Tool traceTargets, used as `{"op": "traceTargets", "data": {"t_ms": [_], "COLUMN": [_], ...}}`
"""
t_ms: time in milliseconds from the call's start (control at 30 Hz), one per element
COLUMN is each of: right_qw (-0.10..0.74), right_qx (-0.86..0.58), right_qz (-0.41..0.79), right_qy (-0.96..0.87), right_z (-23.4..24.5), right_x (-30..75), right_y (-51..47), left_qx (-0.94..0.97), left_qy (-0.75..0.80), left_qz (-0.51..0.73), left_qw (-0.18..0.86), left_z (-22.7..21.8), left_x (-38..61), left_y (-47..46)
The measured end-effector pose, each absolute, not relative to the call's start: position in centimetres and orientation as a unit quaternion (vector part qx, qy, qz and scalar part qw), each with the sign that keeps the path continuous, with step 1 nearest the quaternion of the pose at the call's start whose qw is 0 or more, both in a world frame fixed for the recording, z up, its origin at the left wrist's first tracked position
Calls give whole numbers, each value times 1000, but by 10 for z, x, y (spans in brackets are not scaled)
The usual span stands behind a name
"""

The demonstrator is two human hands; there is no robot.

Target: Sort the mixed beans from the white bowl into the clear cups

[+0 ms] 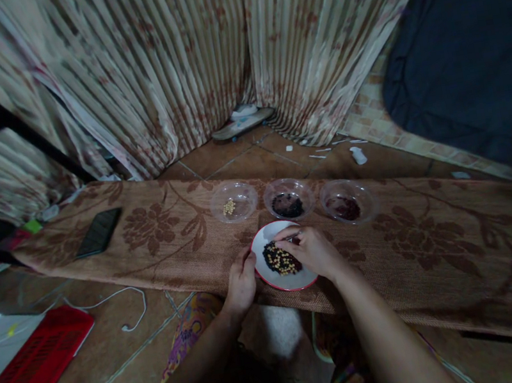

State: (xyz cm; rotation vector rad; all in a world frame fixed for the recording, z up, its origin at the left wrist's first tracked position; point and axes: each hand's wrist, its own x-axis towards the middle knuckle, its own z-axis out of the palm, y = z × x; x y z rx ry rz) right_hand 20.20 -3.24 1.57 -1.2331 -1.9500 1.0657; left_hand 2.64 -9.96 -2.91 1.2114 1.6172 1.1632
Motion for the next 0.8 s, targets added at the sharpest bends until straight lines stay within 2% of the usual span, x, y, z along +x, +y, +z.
{"op": "traceTargets", "data": {"t_ms": [800], "right_qw": [281], "right_qx": [-495], "right_qz": [379], "right_qy": [-730], "right_z": [20], "right_x": [201], "right_y": [-33], "left_qx": [469], "left_qy": [652], "left_qz": [446], "left_qw": [395], "left_z": [-26], "left_x": [26], "left_y": [-100]}}
